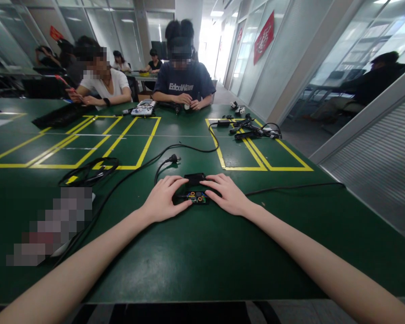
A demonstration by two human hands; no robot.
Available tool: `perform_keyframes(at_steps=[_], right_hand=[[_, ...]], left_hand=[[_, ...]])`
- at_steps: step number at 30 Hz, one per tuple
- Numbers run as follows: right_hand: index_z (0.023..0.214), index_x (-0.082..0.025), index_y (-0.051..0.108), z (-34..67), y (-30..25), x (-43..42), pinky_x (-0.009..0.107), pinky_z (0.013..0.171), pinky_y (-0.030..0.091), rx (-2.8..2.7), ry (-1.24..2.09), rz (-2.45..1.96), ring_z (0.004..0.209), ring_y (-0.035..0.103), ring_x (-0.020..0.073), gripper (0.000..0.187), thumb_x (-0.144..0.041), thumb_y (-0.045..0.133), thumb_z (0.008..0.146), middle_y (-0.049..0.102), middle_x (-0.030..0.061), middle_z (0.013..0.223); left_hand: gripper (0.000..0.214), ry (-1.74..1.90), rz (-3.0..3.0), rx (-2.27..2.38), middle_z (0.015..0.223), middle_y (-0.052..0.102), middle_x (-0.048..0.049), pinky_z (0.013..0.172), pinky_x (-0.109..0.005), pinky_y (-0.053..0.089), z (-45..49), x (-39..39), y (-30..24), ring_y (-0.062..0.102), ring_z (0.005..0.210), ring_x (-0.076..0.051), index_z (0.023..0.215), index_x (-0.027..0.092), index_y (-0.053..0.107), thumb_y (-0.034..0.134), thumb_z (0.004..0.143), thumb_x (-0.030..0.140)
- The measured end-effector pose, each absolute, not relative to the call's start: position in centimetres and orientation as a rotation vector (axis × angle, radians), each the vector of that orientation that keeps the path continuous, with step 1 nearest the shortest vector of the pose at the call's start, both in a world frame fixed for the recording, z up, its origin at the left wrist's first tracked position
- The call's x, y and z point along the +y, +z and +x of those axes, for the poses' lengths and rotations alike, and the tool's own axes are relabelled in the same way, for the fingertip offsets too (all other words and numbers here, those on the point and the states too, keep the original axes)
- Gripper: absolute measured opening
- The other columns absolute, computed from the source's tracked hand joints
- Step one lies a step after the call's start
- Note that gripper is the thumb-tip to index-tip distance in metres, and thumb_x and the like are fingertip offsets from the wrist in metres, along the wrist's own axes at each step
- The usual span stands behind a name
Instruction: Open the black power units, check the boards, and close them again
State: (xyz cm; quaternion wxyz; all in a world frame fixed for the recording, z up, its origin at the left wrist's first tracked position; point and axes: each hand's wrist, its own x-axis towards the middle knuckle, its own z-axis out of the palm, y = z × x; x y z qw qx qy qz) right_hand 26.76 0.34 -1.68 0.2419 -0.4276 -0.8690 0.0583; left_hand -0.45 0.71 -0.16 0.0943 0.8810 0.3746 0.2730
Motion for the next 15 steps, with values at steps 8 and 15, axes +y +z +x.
perform_keyframes(at_steps=[8,15], right_hand=[[0.106,-0.024,0.077,26.74,-1.54,-0.12,0.046,0.094,0.057,-2.206,0.398,-0.99,0.107,0.065,0.026,0.023,-0.023,0.055,0.101,0.069,0.0105,0.113],[0.091,-0.021,0.064,26.45,-1.32,-0.27,0.038,0.087,0.06,-1.971,0.704,-0.964,0.092,0.069,0.0201,0.003,-0.022,0.063,0.093,0.069,0.0062,0.099]], left_hand=[[0.05,0.743,2.62,1.043,0.127,0.074,-0.0133,0.11,-0.055,0.048,-0.76,1.02,-0.73,0.064,0.124,-0.034,0.129,0.021,0.07,0.077,0.086,0.046],[0.049,0.787,2.632,1.019,0.14,0.067,-0.0152,0.11,-0.052,0.052,-0.88,0.89,-0.71,0.066,0.126,-0.033,0.13,0.021,0.069,0.078,0.087,0.042]])
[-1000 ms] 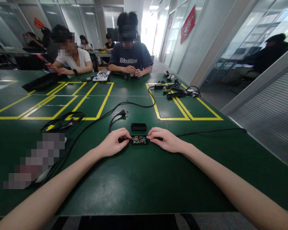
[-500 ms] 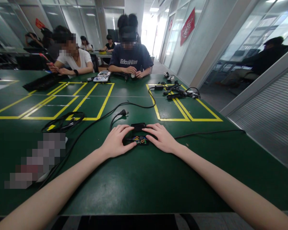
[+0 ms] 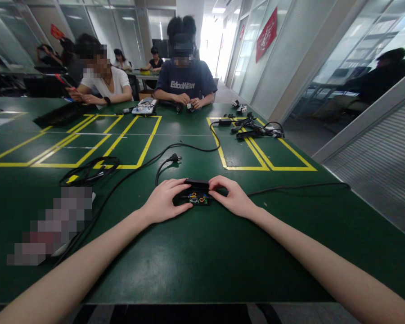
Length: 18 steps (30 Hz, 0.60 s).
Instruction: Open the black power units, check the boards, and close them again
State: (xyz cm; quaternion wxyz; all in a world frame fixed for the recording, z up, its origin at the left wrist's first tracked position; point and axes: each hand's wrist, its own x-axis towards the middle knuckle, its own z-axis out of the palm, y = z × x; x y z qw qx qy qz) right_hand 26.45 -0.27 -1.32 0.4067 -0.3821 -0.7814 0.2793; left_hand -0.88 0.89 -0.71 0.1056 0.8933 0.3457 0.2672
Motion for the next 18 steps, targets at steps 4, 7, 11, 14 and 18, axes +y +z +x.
perform_keyframes(at_steps=[4,7,11,14,18], right_hand=[[0.1,-0.021,0.061,26.19,-1.67,-0.15,0.037,0.085,0.062,-1.771,0.932,-1.003,0.088,0.071,0.0181,0.016,-0.026,0.07,0.088,0.069,0.0034,0.097],[0.111,-0.021,0.067,26.15,-1.74,-0.07,0.036,0.086,0.062,-1.757,0.96,-1.012,0.089,0.071,0.0176,0.025,-0.026,0.07,0.087,0.069,0.0048,0.102],[0.106,-0.02,0.073,26.22,-1.57,-0.03,0.034,0.084,0.063,-1.766,0.967,-1.004,0.09,0.072,0.0182,0.019,-0.027,0.068,0.088,0.069,0.0069,0.105],[0.104,-0.019,0.074,26.25,-1.52,-0.03,0.035,0.084,0.063,-1.751,1.001,-1.017,0.089,0.073,0.0186,0.019,-0.027,0.068,0.088,0.072,0.0067,0.103],[0.106,-0.019,0.076,26.31,-1.43,-0.12,0.039,0.092,0.062,-1.786,1.04,-1.029,0.094,0.075,0.0204,0.021,-0.027,0.068,0.088,0.078,0.0064,0.102]], left_hand=[[0.048,0.808,2.617,0.953,0.147,0.063,-0.0142,0.111,-0.049,0.053,-0.91,0.81,-0.75,0.065,0.129,-0.031,0.134,0.022,0.067,0.076,0.089,0.036],[0.046,0.845,2.596,0.917,0.146,0.063,-0.0137,0.112,-0.048,0.053,-0.9,0.73,-0.78,0.065,0.13,-0.03,0.132,0.022,0.066,0.075,0.089,0.033],[0.036,0.868,2.528,0.898,0.14,0.067,-0.0131,0.11,-0.045,0.054,-0.81,0.6,-0.64,0.066,0.128,-0.028,0.121,0.021,0.067,0.075,0.087,0.031],[0.026,0.862,2.476,0.897,0.134,0.07,-0.0124,0.105,-0.043,0.056,-0.68,0.52,-0.39,0.069,0.122,-0.027,0.106,0.021,0.063,0.076,0.086,0.03],[0.023,0.83,2.429,0.912,0.125,0.072,-0.0099,0.093,-0.038,0.059,-0.56,0.4,-0.06,0.072,0.106,-0.024,0.097,0.021,0.056,0.074,0.084,0.028]])
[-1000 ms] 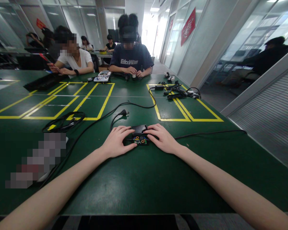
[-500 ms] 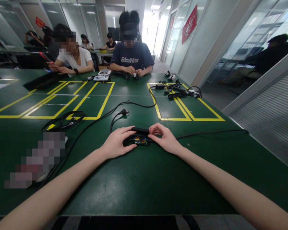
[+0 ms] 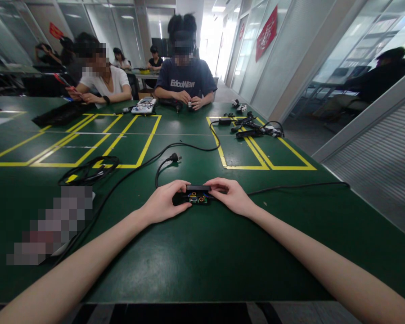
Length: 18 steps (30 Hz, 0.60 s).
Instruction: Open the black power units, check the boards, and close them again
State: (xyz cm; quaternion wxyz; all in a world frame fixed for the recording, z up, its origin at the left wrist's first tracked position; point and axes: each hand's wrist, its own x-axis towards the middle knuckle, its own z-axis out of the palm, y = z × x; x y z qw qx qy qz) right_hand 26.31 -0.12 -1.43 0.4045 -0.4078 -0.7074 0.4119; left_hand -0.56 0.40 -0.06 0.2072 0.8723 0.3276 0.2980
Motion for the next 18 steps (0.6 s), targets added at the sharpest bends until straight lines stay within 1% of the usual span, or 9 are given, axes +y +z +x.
perform_keyframes(at_steps=[5,9,12,14,16,18], right_hand=[[0.107,-0.018,0.076,26.3,-1.16,-0.27,0.04,0.092,0.063,-1.778,1.05,-1.056,0.092,0.076,0.021,0.023,-0.028,0.068,0.088,0.079,0.0063,0.099],[0.107,-0.018,0.076,26.31,-1.12,-0.29,0.04,0.093,0.062,-1.784,1.068,-1.05,0.095,0.076,0.0212,0.024,-0.028,0.067,0.087,0.079,0.0069,0.102],[0.106,-0.02,0.076,26.43,-1.14,-0.25,0.041,0.096,0.061,-1.821,1.052,-0.999,0.099,0.075,0.0208,0.024,-0.02,0.063,0.086,0.078,0.0064,0.107],[0.105,-0.021,0.076,26.54,-1.11,-0.24,0.041,0.097,0.06,-1.851,1.037,-0.945,0.102,0.073,0.0206,0.03,-0.012,0.059,0.082,0.076,0.0061,0.111],[0.102,-0.021,0.076,26.62,-1.0,-0.28,0.04,0.095,0.06,-1.876,1.02,-0.906,0.104,0.072,0.0206,0.033,-0.009,0.056,0.079,0.075,0.0063,0.112],[0.099,-0.021,0.076,26.66,-0.79,-0.37,0.039,0.092,0.06,-1.902,0.993,-0.89,0.103,0.072,0.0208,0.031,-0.008,0.055,0.079,0.075,0.0068,0.112]], left_hand=[[0.026,0.837,2.399,0.91,0.125,0.071,-0.0092,0.094,-0.038,0.057,-0.54,0.31,0.14,0.07,0.109,-0.024,0.097,0.022,0.053,0.075,0.083,0.027],[0.028,0.84,2.395,0.908,0.122,0.071,-0.0067,0.092,-0.037,0.058,-0.57,0.29,0.2,0.07,0.104,-0.022,0.1,0.022,0.053,0.075,0.084,0.026],[0.028,0.83,2.381,0.916,0.12,0.07,-0.0056,0.09,-0.036,0.058,-0.58,0.27,0.22,0.07,0.1,-0.02,0.101,0.022,0.054,0.075,0.083,0.026],[0.027,0.817,2.373,0.921,0.119,0.07,-0.0052,0.087,-0.035,0.058,-0.58,0.26,0.22,0.069,0.097,-0.02,0.1,0.022,0.054,0.075,0.084,0.027],[0.026,0.807,2.372,0.923,0.118,0.07,-0.0053,0.086,-0.035,0.058,-0.58,0.27,0.17,0.069,0.095,-0.019,0.099,0.022,0.054,0.075,0.084,0.027],[0.026,0.816,2.376,0.924,0.117,0.07,-0.0053,0.085,-0.035,0.058,-0.59,0.29,0.09,0.068,0.095,-0.019,0.1,0.022,0.055,0.075,0.084,0.027]])
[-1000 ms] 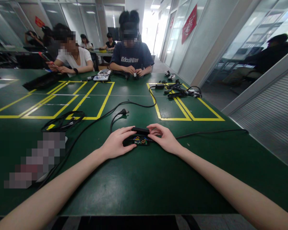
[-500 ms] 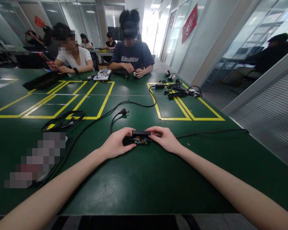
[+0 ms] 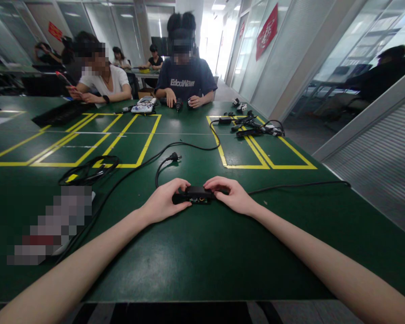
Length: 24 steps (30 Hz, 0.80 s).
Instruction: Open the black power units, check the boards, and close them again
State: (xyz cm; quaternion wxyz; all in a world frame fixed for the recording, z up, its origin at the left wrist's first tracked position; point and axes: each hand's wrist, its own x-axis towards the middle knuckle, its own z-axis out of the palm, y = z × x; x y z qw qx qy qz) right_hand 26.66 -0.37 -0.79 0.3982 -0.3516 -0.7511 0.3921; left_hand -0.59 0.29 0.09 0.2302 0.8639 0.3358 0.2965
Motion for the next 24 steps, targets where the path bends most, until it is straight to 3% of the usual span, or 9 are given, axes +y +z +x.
perform_keyframes(at_steps=[11,24], right_hand=[[0.109,-0.022,0.074,26.7,-0.2,-0.8,0.042,0.097,0.058,-2.102,0.791,-0.864,0.104,0.072,0.0231,0.024,-0.016,0.061,0.088,0.076,0.008,0.112],[0.13,-0.022,0.068,26.8,-1.3,-0.6,0.045,0.094,0.058,-2.316,0.445,-0.765,0.109,0.069,0.0263,0.048,-0.019,0.074,0.082,0.073,0.0122,0.121]], left_hand=[[0.033,0.792,2.445,0.873,0.118,0.071,-0.0059,0.09,-0.036,0.059,-0.7,0.5,-0.4,0.069,0.103,-0.022,0.114,0.022,0.06,0.074,0.085,0.025],[0.026,0.71,2.558,0.951,0.098,0.068,-0.0046,0.081,-0.036,0.055,-0.4,0.8,-0.2,0.065,0.093,-0.024,0.103,0.021,0.06,0.075,0.084,0.027]])
